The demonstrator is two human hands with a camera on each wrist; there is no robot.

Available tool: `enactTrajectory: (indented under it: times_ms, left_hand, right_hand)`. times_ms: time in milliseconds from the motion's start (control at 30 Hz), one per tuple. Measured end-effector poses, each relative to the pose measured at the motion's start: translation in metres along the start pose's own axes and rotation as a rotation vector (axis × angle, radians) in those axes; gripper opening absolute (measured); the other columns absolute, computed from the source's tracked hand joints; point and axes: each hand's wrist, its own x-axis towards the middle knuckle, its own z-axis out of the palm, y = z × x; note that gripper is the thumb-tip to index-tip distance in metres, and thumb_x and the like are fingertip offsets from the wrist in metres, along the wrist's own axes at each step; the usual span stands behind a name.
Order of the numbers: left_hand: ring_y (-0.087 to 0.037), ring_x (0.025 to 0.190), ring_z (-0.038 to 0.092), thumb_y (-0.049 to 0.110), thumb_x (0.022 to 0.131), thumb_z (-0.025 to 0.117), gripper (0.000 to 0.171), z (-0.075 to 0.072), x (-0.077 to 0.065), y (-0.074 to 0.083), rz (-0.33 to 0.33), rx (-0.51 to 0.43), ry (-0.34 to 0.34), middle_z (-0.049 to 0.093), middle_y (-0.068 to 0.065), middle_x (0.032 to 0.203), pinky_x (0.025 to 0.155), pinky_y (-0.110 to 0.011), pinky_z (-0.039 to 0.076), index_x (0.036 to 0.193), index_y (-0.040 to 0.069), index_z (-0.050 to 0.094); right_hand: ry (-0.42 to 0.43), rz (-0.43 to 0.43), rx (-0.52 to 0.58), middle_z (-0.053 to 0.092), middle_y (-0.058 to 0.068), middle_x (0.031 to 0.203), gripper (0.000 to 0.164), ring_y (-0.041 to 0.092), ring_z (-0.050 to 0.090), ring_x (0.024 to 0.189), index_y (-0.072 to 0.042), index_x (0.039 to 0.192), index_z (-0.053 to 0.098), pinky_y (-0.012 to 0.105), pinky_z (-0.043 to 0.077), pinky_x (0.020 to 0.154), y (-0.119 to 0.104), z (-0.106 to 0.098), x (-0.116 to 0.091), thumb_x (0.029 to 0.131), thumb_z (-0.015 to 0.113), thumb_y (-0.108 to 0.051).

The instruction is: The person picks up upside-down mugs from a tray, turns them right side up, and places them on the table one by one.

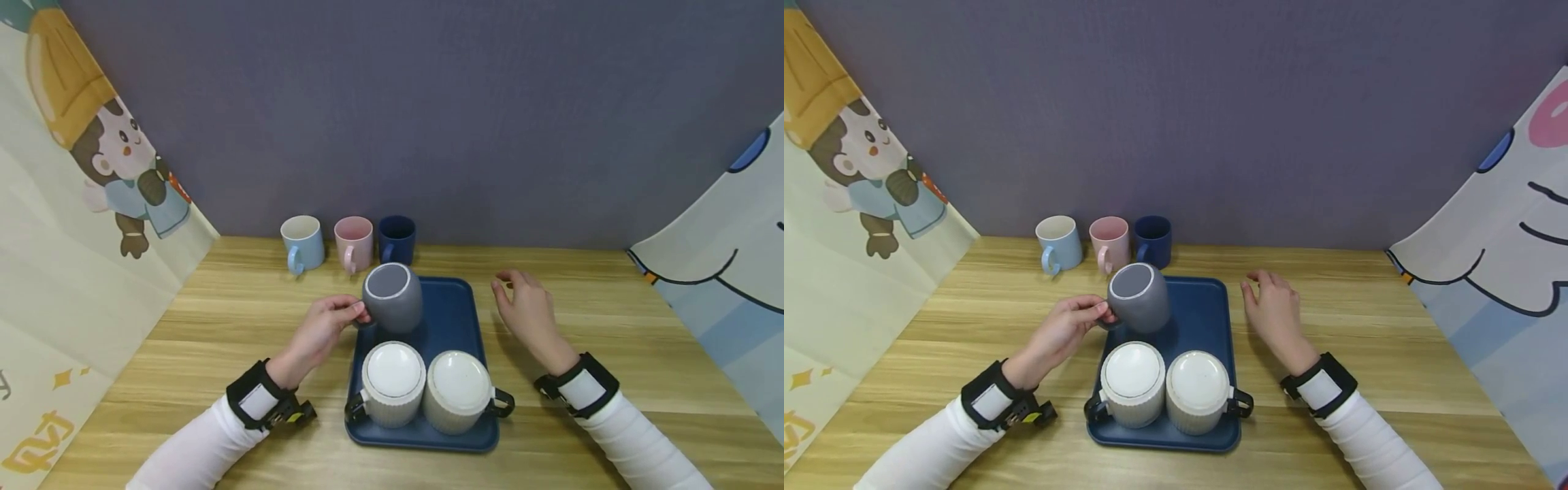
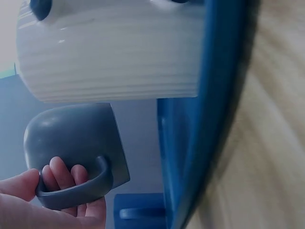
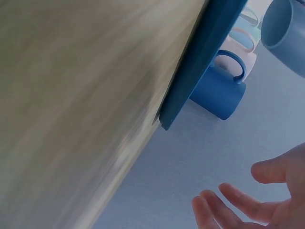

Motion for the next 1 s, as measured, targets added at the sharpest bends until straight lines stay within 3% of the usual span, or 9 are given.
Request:
enactTrajectory:
  times_ms: [1000]
  left_hand:
    - [-0.011, 0.076, 0.062, 0.001, 0.097, 0.047, 0.029, 0.019, 0.015, 0.030, 0.058, -0.245, 0.018, 0.065, 0.000, 0.076, 0.078, -0.023, 0.050, 0.078, 0.011, 0.067]
  right_hand:
    - [-0.001, -0.046, 0.033, 0.066, 0.023, 0.103, 0.031, 0.036, 0.064, 0.091, 0.002, 0.109, 0.063, 0.052, 0.049, 0.074, -0.021, 0.003, 0.012, 0.094, 0.058, -0.025]
